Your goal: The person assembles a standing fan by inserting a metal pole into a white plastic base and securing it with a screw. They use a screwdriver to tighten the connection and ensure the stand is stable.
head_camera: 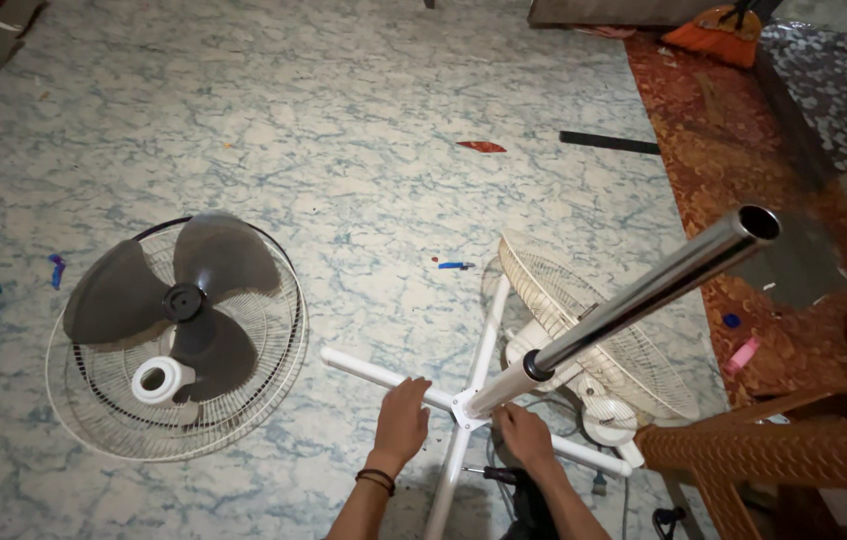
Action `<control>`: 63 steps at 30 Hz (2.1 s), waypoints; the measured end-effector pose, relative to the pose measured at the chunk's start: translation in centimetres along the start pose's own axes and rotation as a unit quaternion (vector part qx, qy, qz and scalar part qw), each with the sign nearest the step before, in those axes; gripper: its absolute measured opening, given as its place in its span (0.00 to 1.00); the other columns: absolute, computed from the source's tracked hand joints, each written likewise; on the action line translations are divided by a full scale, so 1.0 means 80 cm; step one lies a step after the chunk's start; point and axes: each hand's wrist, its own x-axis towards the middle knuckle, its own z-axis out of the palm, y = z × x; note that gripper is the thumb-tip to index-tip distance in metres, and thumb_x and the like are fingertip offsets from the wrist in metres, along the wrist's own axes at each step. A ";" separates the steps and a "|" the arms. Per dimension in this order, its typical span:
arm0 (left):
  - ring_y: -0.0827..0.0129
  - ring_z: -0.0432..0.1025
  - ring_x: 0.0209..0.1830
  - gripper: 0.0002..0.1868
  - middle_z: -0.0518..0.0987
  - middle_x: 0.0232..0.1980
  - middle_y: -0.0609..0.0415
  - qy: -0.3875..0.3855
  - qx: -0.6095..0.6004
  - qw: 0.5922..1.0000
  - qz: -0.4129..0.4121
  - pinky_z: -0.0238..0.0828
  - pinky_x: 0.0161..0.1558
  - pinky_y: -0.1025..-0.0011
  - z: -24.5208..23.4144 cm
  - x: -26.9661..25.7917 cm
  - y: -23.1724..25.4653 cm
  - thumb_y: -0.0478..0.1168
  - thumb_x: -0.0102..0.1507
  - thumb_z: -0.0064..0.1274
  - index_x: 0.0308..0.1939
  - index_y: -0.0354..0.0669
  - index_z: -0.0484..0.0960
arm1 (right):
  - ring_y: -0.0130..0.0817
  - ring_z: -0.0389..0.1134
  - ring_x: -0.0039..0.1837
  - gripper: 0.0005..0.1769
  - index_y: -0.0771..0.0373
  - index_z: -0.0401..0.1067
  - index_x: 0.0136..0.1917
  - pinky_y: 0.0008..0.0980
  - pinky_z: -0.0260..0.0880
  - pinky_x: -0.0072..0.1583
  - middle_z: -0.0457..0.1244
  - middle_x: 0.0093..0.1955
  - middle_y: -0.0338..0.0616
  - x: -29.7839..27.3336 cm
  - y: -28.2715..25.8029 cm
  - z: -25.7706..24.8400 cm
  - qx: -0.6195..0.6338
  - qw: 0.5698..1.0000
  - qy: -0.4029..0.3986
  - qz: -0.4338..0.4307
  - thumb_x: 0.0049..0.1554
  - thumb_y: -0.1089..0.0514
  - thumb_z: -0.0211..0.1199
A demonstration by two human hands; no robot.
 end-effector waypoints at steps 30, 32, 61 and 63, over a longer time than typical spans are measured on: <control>0.53 0.71 0.53 0.15 0.77 0.50 0.51 -0.159 0.055 0.985 -0.037 0.66 0.52 0.51 0.055 0.079 0.008 0.40 0.58 0.58 0.50 0.51 0.83 | 0.57 0.71 0.53 0.15 0.58 0.81 0.48 0.50 0.70 0.54 0.71 0.47 0.54 -0.012 0.020 0.019 0.007 0.998 0.032 -0.057 0.50 0.53 0.62; 0.54 0.72 0.52 0.17 0.77 0.49 0.51 -0.169 0.079 0.982 -0.035 0.66 0.51 0.52 0.060 0.085 0.009 0.39 0.58 0.59 0.51 0.53 0.84 | 0.57 0.71 0.53 0.14 0.59 0.81 0.48 0.50 0.70 0.54 0.71 0.47 0.55 -0.012 0.021 0.017 0.014 0.996 0.034 -0.078 0.50 0.55 0.62; 0.40 0.73 0.41 0.15 0.80 0.36 0.39 0.058 -0.079 0.973 -0.207 0.68 0.44 0.46 0.039 0.021 0.017 0.46 0.67 0.42 0.35 0.41 0.78 | 0.34 0.67 0.38 0.16 0.60 0.73 0.57 0.35 0.68 0.43 0.70 0.39 0.43 -0.054 -0.020 -0.043 0.239 0.968 0.077 0.018 0.55 0.56 0.63; 0.40 0.74 0.41 0.16 0.81 0.37 0.39 0.050 -0.064 0.967 -0.242 0.69 0.45 0.45 0.033 -0.004 0.032 0.49 0.67 0.42 0.37 0.45 0.81 | 0.37 0.69 0.42 0.18 0.60 0.73 0.58 0.37 0.70 0.47 0.69 0.42 0.45 -0.061 -0.021 -0.055 0.186 0.980 0.071 0.003 0.53 0.58 0.63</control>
